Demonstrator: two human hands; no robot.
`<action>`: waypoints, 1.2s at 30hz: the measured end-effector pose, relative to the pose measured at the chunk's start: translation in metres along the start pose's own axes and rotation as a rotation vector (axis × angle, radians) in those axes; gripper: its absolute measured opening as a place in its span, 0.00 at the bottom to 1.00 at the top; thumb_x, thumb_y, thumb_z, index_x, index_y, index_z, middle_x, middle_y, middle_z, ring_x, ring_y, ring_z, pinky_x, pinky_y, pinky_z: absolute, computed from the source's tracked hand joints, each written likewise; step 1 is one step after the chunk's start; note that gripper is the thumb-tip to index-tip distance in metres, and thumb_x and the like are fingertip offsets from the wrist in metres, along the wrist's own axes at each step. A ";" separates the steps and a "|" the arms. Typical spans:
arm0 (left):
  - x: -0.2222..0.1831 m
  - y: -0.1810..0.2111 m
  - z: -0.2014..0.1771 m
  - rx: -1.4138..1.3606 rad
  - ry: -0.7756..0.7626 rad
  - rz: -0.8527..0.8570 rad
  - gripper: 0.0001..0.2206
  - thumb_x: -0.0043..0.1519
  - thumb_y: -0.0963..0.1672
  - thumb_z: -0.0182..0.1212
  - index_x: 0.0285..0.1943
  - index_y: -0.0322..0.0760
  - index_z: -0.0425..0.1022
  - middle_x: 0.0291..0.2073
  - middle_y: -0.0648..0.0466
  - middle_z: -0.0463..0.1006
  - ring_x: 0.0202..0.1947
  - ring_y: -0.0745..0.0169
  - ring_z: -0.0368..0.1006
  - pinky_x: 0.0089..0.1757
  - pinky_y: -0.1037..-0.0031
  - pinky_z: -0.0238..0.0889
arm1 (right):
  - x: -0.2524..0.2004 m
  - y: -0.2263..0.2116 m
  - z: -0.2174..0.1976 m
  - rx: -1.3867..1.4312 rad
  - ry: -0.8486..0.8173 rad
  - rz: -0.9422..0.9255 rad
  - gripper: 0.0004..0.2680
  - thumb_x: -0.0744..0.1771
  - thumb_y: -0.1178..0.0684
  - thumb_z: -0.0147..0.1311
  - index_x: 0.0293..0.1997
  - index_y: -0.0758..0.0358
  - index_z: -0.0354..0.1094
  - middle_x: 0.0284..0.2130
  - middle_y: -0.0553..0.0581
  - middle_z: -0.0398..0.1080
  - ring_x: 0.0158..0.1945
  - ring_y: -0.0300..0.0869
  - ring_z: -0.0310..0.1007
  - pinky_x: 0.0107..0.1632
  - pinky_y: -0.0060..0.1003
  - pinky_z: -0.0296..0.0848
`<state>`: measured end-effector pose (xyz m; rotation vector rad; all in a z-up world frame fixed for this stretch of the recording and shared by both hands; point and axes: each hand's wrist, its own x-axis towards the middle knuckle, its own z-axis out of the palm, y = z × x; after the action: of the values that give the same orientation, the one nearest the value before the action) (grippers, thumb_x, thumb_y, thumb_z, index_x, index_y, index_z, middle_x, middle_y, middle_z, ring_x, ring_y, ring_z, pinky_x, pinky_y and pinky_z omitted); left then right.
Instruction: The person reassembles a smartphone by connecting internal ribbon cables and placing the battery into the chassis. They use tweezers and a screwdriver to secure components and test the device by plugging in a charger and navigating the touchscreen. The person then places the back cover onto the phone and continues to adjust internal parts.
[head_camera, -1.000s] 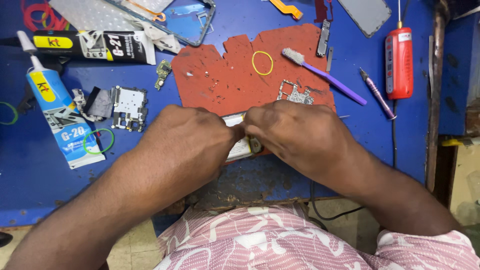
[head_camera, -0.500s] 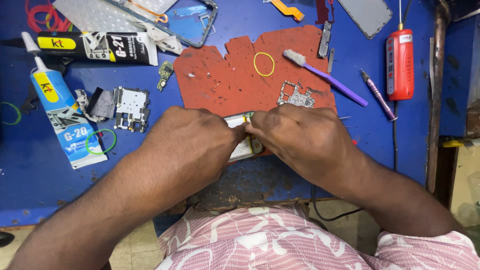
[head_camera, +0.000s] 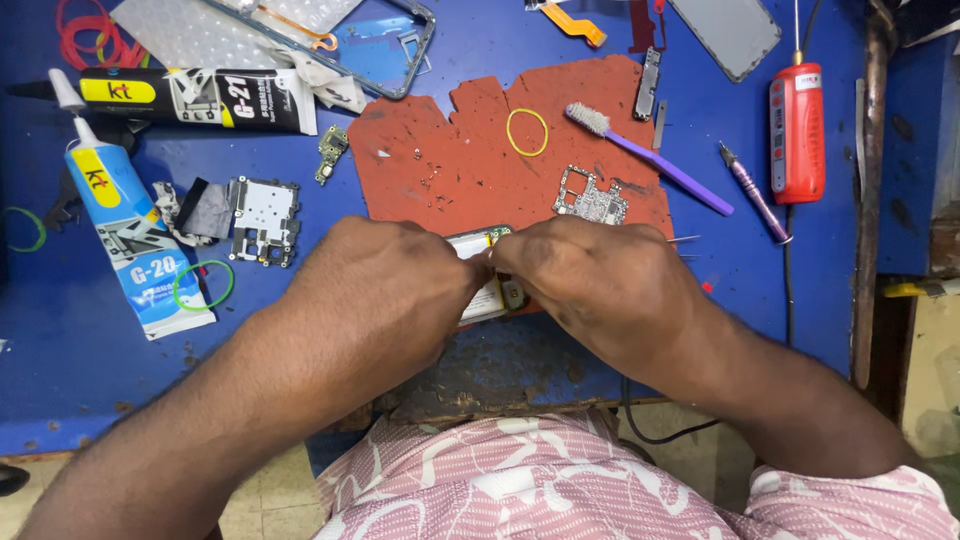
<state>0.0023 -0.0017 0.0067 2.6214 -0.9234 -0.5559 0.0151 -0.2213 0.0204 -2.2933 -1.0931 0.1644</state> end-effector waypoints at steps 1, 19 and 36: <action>0.000 0.000 0.000 0.000 -0.001 0.000 0.11 0.53 0.40 0.58 0.43 0.43 0.80 0.26 0.49 0.81 0.27 0.48 0.80 0.26 0.58 0.71 | -0.001 0.001 0.002 -0.011 0.019 -0.008 0.10 0.65 0.63 0.61 0.49 0.62 0.70 0.35 0.56 0.75 0.36 0.46 0.80 0.36 0.37 0.78; -0.005 -0.011 -0.004 0.041 0.244 0.122 0.17 0.53 0.41 0.61 0.52 0.41 0.80 0.24 0.53 0.79 0.30 0.52 0.79 0.27 0.60 0.69 | -0.040 0.068 -0.014 0.228 0.491 0.096 0.18 0.75 0.69 0.50 0.67 0.60 0.43 0.40 0.63 0.70 0.46 0.45 0.78 0.54 0.29 0.77; 0.002 -0.006 0.000 0.055 0.295 0.154 0.09 0.56 0.44 0.61 0.42 0.38 0.82 0.29 0.51 0.78 0.35 0.52 0.75 0.33 0.59 0.67 | -0.043 0.079 -0.020 0.207 0.504 0.156 0.14 0.77 0.64 0.42 0.70 0.65 0.39 0.45 0.59 0.70 0.46 0.40 0.75 0.54 0.29 0.76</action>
<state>0.0068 0.0010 0.0038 2.5577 -1.0418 -0.1021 0.0467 -0.3006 -0.0132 -2.0705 -0.6095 -0.2209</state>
